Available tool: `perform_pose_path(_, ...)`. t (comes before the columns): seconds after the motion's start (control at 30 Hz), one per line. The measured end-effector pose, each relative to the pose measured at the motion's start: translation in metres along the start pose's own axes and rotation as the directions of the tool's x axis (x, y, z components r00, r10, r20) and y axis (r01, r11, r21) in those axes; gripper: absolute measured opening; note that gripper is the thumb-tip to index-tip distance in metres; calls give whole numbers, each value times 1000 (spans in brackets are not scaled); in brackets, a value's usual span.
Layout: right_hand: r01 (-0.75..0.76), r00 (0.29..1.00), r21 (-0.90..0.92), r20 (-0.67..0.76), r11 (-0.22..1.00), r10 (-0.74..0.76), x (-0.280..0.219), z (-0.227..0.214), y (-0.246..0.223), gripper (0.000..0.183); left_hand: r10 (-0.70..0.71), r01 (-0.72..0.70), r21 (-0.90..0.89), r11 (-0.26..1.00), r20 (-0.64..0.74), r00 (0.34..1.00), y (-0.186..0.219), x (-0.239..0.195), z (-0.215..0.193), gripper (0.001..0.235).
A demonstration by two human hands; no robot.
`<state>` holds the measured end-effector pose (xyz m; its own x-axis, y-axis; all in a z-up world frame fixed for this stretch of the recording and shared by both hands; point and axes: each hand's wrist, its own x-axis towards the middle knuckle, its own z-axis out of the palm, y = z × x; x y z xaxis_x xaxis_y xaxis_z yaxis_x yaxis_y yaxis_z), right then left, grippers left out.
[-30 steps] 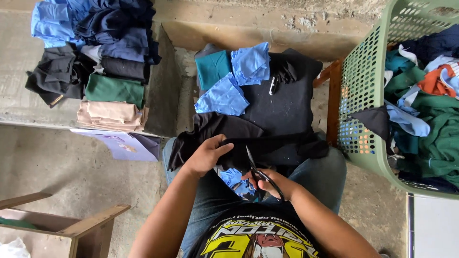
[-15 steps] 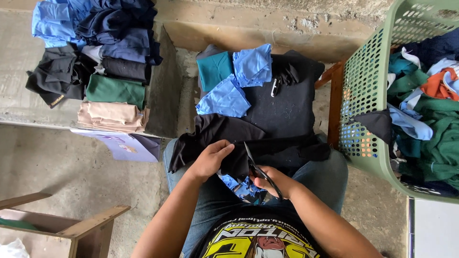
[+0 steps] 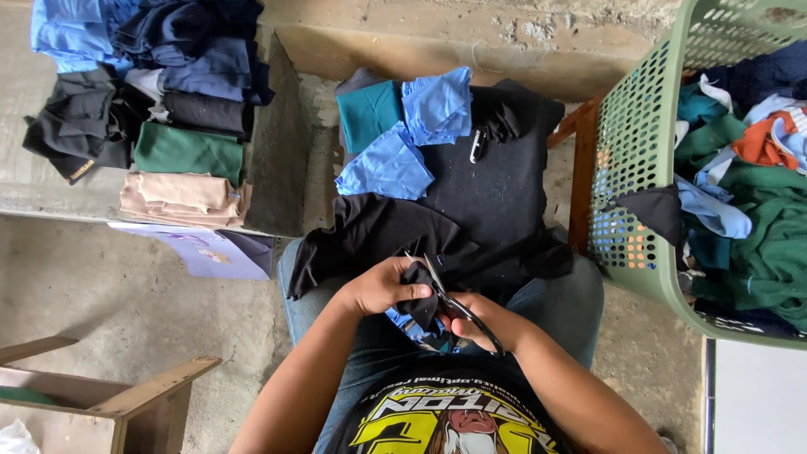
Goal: The person sits cross-legged on a chair and uses scissors to cut a piece of black fabric held in their hands. They repeatedly trim the edges and fold the fabric to make precise cuts, with piles of other fabrics visible nearby.
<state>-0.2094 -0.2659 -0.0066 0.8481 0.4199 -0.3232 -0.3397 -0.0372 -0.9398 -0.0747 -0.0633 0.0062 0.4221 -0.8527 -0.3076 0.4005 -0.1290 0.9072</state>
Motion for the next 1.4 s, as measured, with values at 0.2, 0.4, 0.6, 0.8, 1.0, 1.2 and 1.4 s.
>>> perform_pose_path(0.2, 124, 992, 54, 25, 991, -125, -3, -1, -25, 95, 113, -92, 168, 981, -117, 987, -31, 8, -2, 16)
perform_pose_path(0.4, 178, 981, 262, 28, 948, -192, 5, 8, 43, 129, 241, -183, 350, 919, -131, 962, -32, 8, -6, 19)
perform_pose_path(0.6, 142, 987, 185, 42, 972, -152, 6, 9, 40, 119, 262, -175, 424, 889, -157, 952, -33, 4, -11, 20)
perform_pose_path(0.8, 122, 993, 150, -26, 981, -119, 7, 10, 31, 116, 237, -127, 472, 872, -181, 954, -30, -2, -7, 26)
perform_pose_path(1.0, 126, 992, 261, -57, 957, -115, 11, 8, 66, 111, 268, -129, 555, 822, -177, 947, -15, -2, 3, 27)
perform_pose_path(1.2, 86, 989, 177, -135, 980, -62, 9, 12, 52, 93, 318, -156, 670, 726, -127, 940, -13, -1, 3, 31)
perform_pose_path(1.4, -21, 979, 37, -200, 999, 28, 7, 19, 29, 73, 322, -142, 699, 701, -132, 937, -31, 2, -10, 25)
